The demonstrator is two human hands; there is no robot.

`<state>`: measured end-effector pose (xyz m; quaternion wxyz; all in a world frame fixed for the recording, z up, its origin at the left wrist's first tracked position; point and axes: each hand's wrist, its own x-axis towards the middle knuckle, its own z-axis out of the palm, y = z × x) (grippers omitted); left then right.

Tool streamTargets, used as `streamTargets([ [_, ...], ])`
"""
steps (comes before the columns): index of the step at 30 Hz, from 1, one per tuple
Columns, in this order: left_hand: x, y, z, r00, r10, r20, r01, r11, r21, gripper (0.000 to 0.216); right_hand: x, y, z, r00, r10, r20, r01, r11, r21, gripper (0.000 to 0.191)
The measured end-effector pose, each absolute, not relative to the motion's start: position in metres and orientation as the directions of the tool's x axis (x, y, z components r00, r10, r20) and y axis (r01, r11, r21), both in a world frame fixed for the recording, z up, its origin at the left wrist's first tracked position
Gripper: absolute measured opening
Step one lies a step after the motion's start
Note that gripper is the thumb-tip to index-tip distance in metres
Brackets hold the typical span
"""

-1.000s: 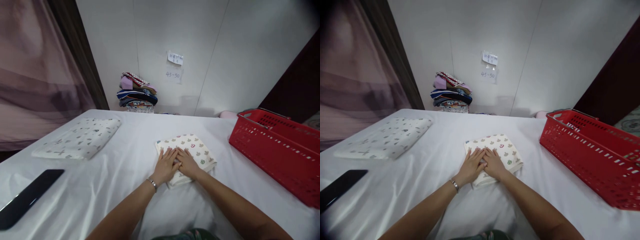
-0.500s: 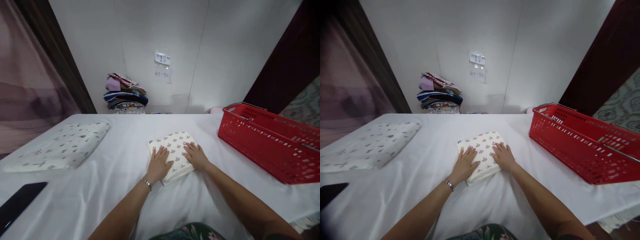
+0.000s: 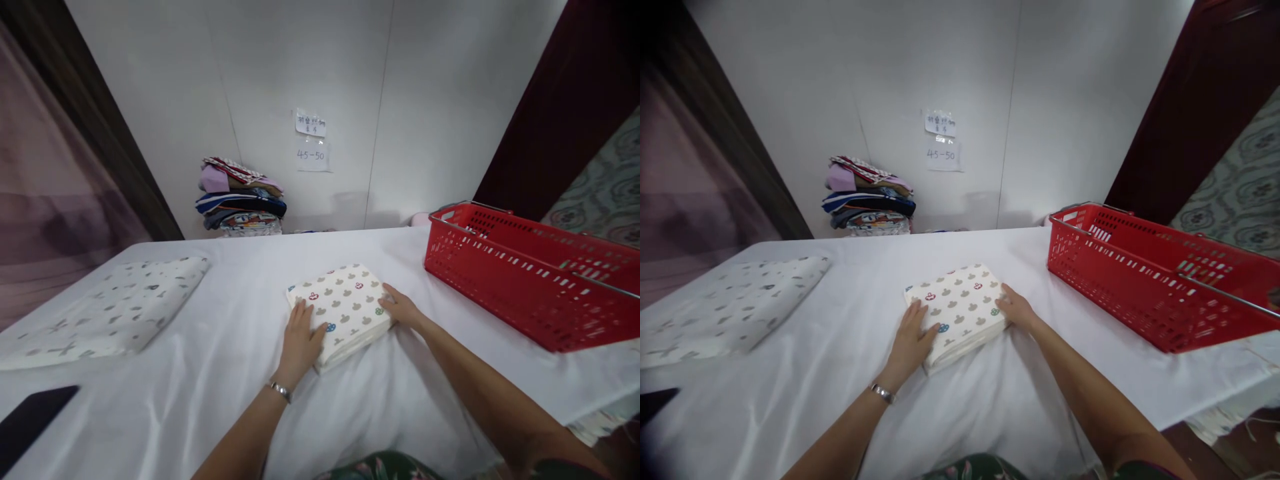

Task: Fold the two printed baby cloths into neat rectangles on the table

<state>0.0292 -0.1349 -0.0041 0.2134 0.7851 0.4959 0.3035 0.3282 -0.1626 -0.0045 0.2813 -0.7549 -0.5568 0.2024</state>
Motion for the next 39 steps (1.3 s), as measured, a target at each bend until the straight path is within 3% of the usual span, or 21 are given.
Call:
streamTargets([
  [3, 0.027, -0.133, -0.004, 0.18, 0.973, 0.145, 0.569, -0.223, 0.791, 0.056, 0.332, -0.164, 0.003, 0.312, 0.948, -0.064, 0.605, -0.251, -0.755, 0.066],
  [6, 0.025, -0.131, 0.003, 0.082, 0.991, -0.107, 0.395, 0.066, 0.916, 0.06, 0.334, -0.162, 0.019, 0.323, 0.93, -0.174, 0.506, -0.325, -0.799, 0.069],
  [9, 0.023, -0.132, 0.014, 0.07, 0.952, -0.298, 0.188, 0.281, 0.941, 0.065, 0.336, -0.153, 0.029, 0.347, 0.899, -0.267, 0.443, -0.408, -0.798, 0.074],
  [12, 0.024, -0.134, 0.024, 0.026, 0.924, -0.381, 0.071, 0.378, 0.923, 0.068, 0.338, -0.139, 0.029, 0.356, 0.883, -0.305, 0.405, -0.44, -0.801, 0.077],
  [16, 0.027, -0.135, 0.031, 0.026, 0.892, -0.452, -0.051, 0.453, 0.89, 0.068, 0.338, -0.123, 0.026, 0.299, 0.868, -0.396, 0.306, -0.48, -0.822, 0.073],
  [22, 0.026, -0.126, 0.03, 0.196, 0.82, -0.537, -0.092, 0.561, 0.823, 0.038, 0.336, -0.12, 0.036, 0.064, 0.851, -0.521, 0.129, -0.524, -0.842, 0.046],
  [25, 0.025, -0.124, 0.026, 0.194, 0.824, -0.532, -0.078, 0.553, 0.829, 0.035, 0.338, -0.121, 0.036, -0.046, 0.822, -0.568, 0.003, -0.568, -0.823, 0.043],
  [29, 0.023, -0.122, 0.018, 0.206, 0.844, -0.495, -0.088, 0.519, 0.85, 0.038, 0.342, -0.119, 0.028, -0.066, 0.79, -0.609, -0.132, -0.612, -0.78, 0.039],
  [36, 0.025, -0.124, 0.017, 0.175, 0.865, -0.47, -0.098, 0.491, 0.866, 0.044, 0.343, -0.123, 0.027, 0.025, 0.886, -0.463, -0.019, -0.462, -0.886, 0.038],
  [39, 0.029, -0.127, 0.02, 0.168, 0.867, -0.47, -0.121, 0.491, 0.863, 0.051, 0.334, -0.122, 0.033, 0.116, 0.921, -0.373, 0.025, -0.378, -0.925, 0.048],
])
